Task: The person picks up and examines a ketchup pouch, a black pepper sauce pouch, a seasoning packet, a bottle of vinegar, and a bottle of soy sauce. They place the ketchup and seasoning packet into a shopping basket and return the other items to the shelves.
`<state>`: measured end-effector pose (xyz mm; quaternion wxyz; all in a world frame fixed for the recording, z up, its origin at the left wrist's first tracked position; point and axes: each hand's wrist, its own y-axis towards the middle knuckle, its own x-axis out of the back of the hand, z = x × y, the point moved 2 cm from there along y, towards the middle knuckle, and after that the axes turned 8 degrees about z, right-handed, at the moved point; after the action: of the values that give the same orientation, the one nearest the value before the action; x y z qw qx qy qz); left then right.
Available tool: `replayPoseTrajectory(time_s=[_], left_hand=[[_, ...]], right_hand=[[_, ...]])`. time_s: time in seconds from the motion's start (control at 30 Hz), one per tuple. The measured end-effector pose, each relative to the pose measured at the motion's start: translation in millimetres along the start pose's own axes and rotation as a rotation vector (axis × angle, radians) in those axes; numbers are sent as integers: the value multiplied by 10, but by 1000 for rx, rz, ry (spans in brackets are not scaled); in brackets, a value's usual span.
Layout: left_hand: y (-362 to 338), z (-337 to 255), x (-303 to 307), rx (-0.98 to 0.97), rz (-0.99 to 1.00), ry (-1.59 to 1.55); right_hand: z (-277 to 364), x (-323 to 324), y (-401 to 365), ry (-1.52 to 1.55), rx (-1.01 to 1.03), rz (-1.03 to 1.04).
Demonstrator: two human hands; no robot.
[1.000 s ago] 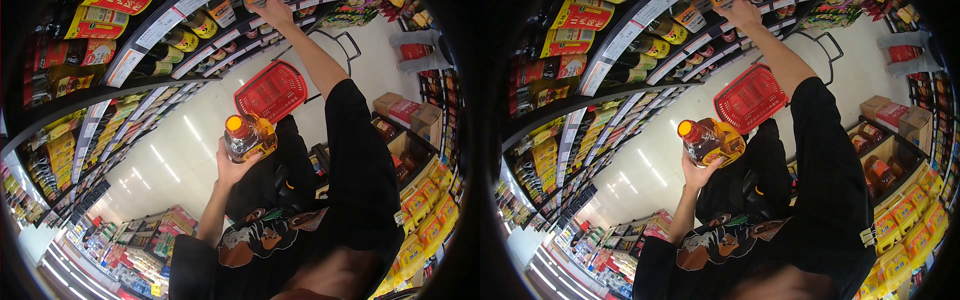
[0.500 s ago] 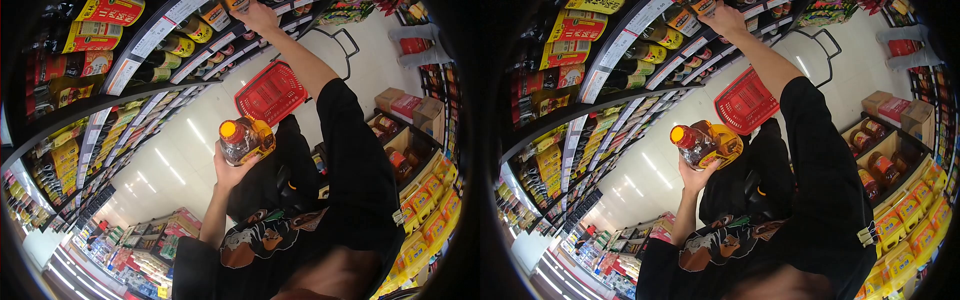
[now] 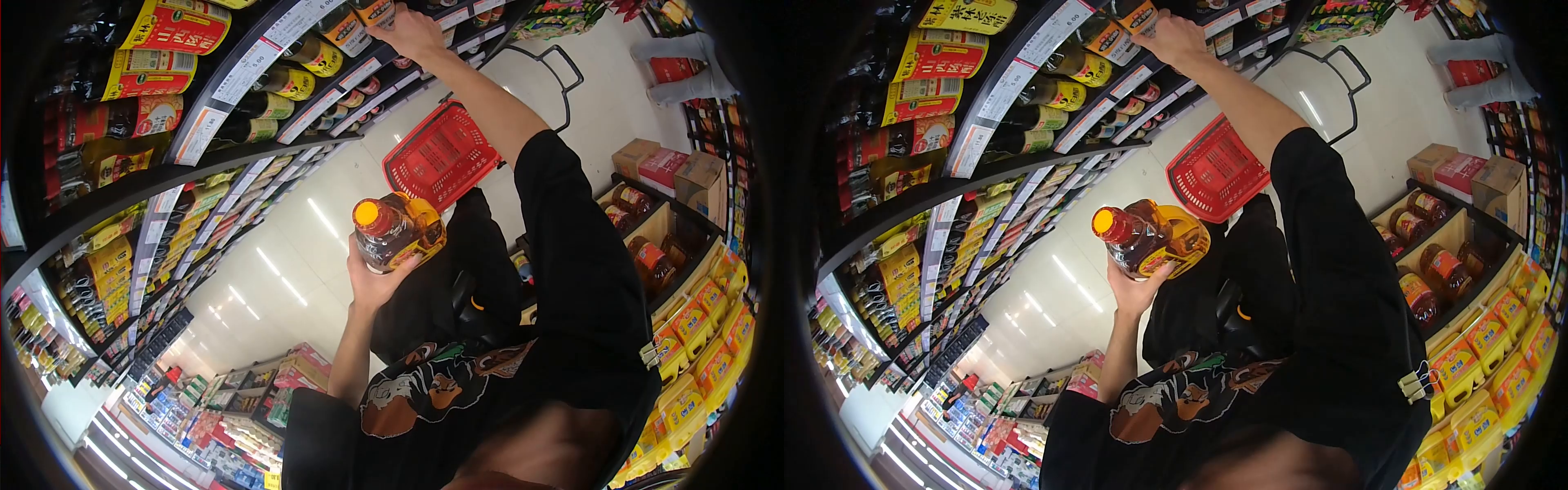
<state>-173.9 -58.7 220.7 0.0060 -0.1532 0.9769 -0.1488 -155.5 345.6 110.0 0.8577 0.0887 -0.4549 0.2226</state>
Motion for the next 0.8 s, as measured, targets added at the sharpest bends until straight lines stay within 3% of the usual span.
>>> replayPoseTrajectory(time_s=[0.47,0.67,0.8], left_hand=[[2,-3,40,-48,-6,22],[72,-17,-64,-133,30,69],[134,-126,-282,-165,42,122]], right_hand=[[17,86,-61,-6,28,147],[-214,198,-454,5,-21,227],[-339,479,-1023,402,103,359]])
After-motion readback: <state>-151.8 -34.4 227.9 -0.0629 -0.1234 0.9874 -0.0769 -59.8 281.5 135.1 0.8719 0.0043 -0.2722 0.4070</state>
